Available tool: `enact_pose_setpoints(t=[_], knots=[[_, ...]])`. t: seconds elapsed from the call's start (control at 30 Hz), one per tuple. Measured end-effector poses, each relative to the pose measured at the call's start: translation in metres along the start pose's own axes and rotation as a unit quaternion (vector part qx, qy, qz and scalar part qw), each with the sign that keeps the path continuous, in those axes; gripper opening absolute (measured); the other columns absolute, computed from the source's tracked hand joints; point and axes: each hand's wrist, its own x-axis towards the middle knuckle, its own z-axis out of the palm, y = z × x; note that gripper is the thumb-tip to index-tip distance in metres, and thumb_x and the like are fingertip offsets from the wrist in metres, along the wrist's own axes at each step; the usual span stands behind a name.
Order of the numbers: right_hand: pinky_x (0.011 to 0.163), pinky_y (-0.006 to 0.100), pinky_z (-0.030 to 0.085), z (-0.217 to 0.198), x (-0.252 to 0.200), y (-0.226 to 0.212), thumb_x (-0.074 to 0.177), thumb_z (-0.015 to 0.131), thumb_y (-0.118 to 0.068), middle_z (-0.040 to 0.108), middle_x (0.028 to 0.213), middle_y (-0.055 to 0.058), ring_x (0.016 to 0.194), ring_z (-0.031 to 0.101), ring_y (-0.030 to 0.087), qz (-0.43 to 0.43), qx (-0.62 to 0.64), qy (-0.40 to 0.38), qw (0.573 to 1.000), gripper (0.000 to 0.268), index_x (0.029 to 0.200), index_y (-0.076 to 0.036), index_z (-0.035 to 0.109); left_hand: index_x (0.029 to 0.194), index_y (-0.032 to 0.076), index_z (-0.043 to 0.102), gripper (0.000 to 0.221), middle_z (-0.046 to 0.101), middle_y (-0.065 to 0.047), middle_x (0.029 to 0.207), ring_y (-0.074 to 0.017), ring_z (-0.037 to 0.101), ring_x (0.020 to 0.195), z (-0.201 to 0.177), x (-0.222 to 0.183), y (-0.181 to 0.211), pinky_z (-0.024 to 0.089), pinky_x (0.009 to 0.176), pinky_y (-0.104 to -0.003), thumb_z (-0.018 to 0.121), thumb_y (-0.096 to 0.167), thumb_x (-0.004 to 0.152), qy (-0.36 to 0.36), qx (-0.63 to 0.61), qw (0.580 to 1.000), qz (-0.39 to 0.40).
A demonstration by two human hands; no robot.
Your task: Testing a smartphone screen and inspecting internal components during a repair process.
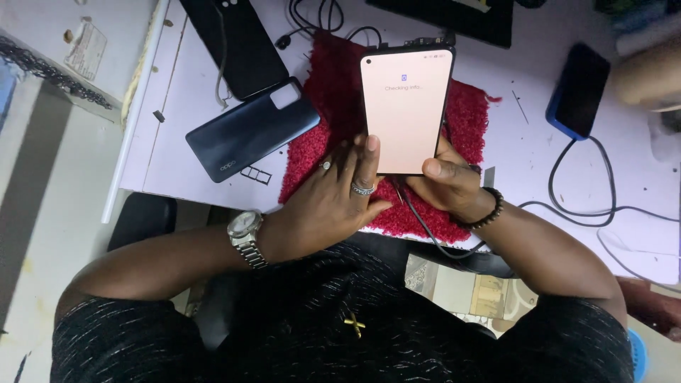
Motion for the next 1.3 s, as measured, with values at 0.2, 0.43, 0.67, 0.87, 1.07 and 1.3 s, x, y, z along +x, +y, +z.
enact_pose_setpoints(t=[0.2, 0.43, 0.67, 0.87, 1.07, 1.3], knots=[[0.141, 0.051, 0.032, 0.000, -0.002, 0.000, 0.106, 0.068, -0.025, 0.047, 0.168, 0.014, 0.160, 0.043, 0.031, 0.006, 0.005, 0.011, 1.000, 0.076, 0.170, -0.007, 0.030, 0.167, -0.012, -0.003, 0.117, 0.049, -0.043, 0.157, -0.0502, 0.067, 0.135, -0.001, -0.001, 0.000, 0.064, 0.099, -0.050, 0.071, 0.059, 0.112, -0.042, -0.001, 0.999, -0.014], [0.139, 0.052, 0.035, 0.000, 0.003, -0.001, 0.106, 0.070, -0.026, 0.048, 0.166, 0.015, 0.158, 0.045, 0.033, 0.013, 0.004, 0.003, 1.000, 0.075, 0.168, -0.007, 0.033, 0.168, -0.009, -0.002, 0.114, 0.041, -0.044, 0.164, -0.0510, 0.072, 0.121, -0.005, 0.000, 0.000, 0.066, 0.091, -0.053, 0.069, 0.060, 0.112, -0.058, -0.013, 0.998, -0.026], [0.129, 0.050, 0.046, 0.001, 0.005, -0.002, 0.102, 0.073, -0.024, 0.051, 0.161, 0.016, 0.151, 0.050, 0.033, 0.023, -0.003, 0.022, 0.999, 0.079, 0.166, -0.003, 0.032, 0.168, -0.009, -0.002, 0.113, 0.033, -0.045, 0.167, -0.0563, 0.069, 0.126, -0.007, 0.001, 0.000, 0.065, 0.096, -0.058, 0.071, 0.056, 0.112, -0.057, -0.032, 0.998, -0.026], [0.136, 0.052, 0.039, 0.002, 0.005, -0.004, 0.101, 0.072, -0.022, 0.047, 0.165, 0.017, 0.156, 0.046, 0.035, 0.022, -0.022, 0.013, 0.999, 0.083, 0.168, -0.002, 0.028, 0.167, -0.011, 0.001, 0.109, 0.050, -0.046, 0.155, -0.0538, 0.072, 0.118, -0.014, 0.004, -0.001, 0.067, 0.086, -0.053, 0.067, 0.056, 0.113, -0.063, -0.017, 0.998, -0.017], [0.136, 0.055, 0.037, -0.001, 0.000, -0.001, 0.098, 0.071, -0.018, 0.045, 0.165, 0.021, 0.156, 0.044, 0.038, 0.038, -0.004, 0.026, 0.999, 0.085, 0.168, -0.002, 0.024, 0.167, -0.011, 0.006, 0.109, 0.052, -0.044, 0.155, -0.0529, 0.072, 0.121, -0.014, 0.005, 0.000, 0.067, 0.092, -0.052, 0.068, 0.059, 0.112, -0.057, -0.003, 0.998, -0.022], [0.135, 0.055, 0.038, 0.008, 0.000, -0.005, 0.099, 0.073, -0.021, 0.043, 0.167, 0.020, 0.157, 0.044, 0.038, 0.040, -0.035, 0.032, 0.998, 0.088, 0.168, -0.001, 0.022, 0.168, -0.009, 0.000, 0.113, 0.043, -0.048, 0.160, -0.0560, 0.070, 0.127, -0.006, 0.001, -0.002, 0.066, 0.097, -0.054, 0.071, 0.057, 0.112, -0.049, -0.028, 0.998, -0.022]])
